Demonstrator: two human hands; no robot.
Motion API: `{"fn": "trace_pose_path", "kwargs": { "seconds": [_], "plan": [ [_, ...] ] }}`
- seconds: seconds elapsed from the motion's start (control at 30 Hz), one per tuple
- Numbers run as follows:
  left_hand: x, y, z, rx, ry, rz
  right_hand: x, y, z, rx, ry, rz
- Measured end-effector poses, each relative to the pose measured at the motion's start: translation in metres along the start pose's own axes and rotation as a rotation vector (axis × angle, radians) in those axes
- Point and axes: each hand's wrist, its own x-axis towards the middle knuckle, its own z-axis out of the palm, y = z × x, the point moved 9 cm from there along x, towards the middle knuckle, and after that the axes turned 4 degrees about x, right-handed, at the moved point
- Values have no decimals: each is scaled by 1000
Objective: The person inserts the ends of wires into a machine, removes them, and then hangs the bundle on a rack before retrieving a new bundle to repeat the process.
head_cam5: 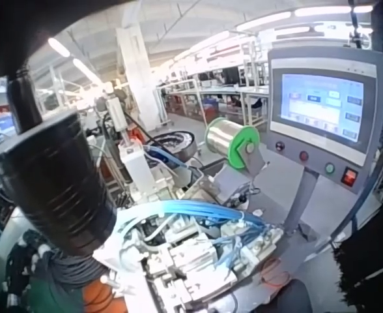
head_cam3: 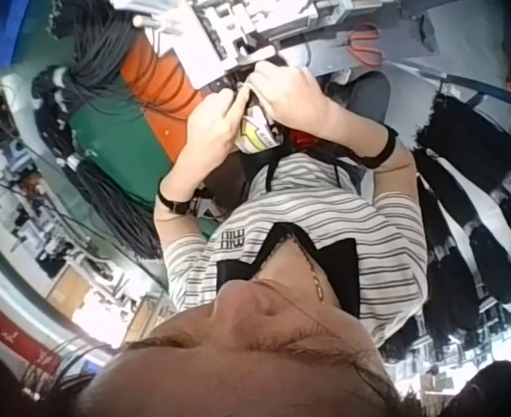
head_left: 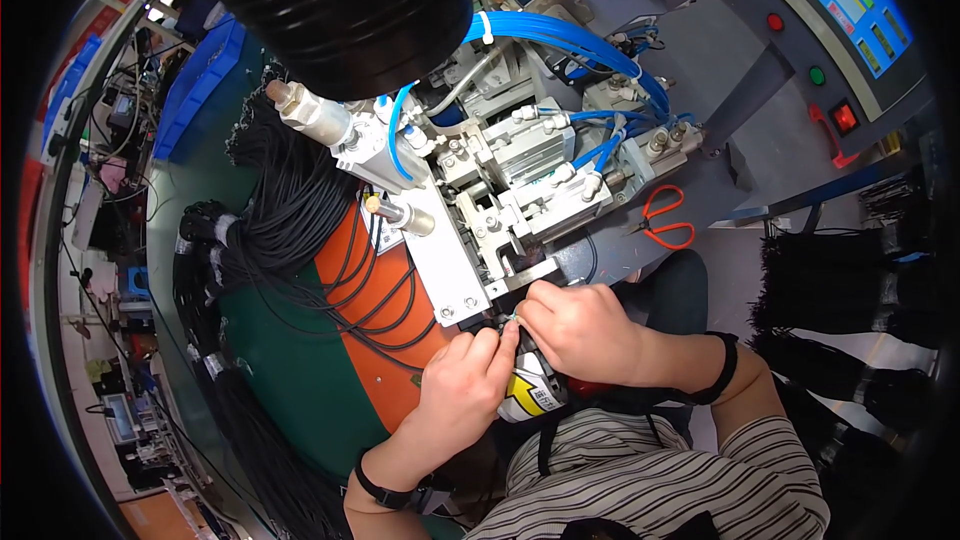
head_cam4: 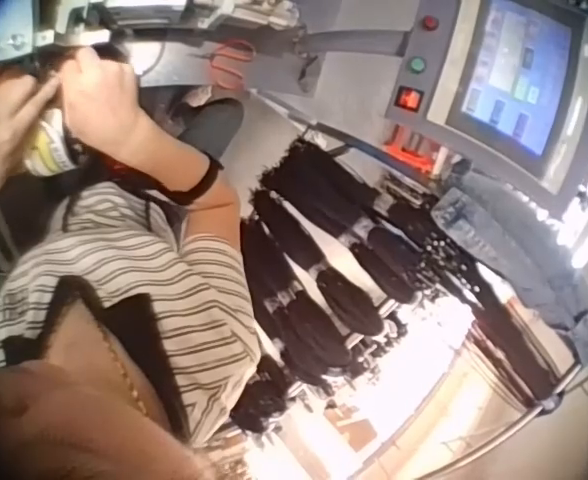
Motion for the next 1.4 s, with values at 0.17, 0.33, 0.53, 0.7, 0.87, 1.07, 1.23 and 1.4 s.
{"fn": "trace_pose_path", "kwargs": {
  "seconds": [0.17, 0.33, 0.53, 0.7, 0.87, 1.07, 1.23, 1.4],
  "plan": [
    [3, 0, 2, 35, -15, 16, -3, 3, -7, 76, 111, 13],
    [0, 0, 2, 23, 24, 17, -3, 14, 3, 186, 75, 1],
    [-2, -1, 2, 4, 28, 21, -5, 13, 2, 196, 132, -18],
    [-2, -1, 2, 7, 32, 26, -5, 5, -2, 129, 168, -67],
    [1, -1, 2, 17, -1, 8, 2, 0, -3, 17, 51, -42],
    [-1, -1, 2, 14, 23, -17, 6, -9, 0, -93, -22, -73],
    [4, -2, -1, 19, 12, -37, 1, 20, 15, -147, -184, 16],
    [-2, -6, 4, 4, 35, -34, -2, 30, -5, 293, 112, 87]
  ]
}}
